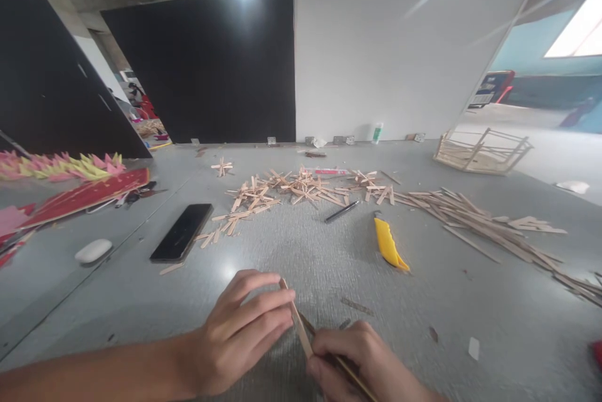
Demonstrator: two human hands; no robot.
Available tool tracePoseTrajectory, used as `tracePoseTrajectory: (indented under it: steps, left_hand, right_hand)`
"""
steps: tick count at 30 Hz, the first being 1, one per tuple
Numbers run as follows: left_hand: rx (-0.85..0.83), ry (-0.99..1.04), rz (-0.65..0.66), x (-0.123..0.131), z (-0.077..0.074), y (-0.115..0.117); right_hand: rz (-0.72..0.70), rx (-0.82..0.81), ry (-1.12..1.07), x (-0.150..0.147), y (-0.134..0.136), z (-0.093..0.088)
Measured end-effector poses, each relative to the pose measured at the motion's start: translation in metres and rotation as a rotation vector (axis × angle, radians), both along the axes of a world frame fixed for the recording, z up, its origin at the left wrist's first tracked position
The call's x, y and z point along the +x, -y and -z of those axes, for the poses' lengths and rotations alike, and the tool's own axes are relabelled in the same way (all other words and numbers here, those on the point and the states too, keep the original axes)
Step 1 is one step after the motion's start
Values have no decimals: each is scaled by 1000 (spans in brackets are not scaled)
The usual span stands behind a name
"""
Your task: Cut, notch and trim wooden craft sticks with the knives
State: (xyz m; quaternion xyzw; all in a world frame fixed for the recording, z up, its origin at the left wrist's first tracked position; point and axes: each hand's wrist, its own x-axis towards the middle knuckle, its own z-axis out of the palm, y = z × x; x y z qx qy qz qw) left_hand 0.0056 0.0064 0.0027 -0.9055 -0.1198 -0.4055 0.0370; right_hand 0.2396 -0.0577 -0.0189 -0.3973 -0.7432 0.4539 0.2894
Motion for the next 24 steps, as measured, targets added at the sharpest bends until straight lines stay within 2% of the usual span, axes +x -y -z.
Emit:
tracePoseTrajectory:
  steps: [3,6,11,24]
  left_hand:
    - [-98,8,35,4,2,6]
    - [-198,99,35,6,10,11]
    - [-267,116,71,4,16,12]
    - [-272,63,98,2,22,9]
  right_hand:
    - [6,15,19,-1,0,1]
    - [14,72,44,-2,-1,3]
    - [9,85,42,-2,0,5]
    - [9,104,65,-1,0,-3]
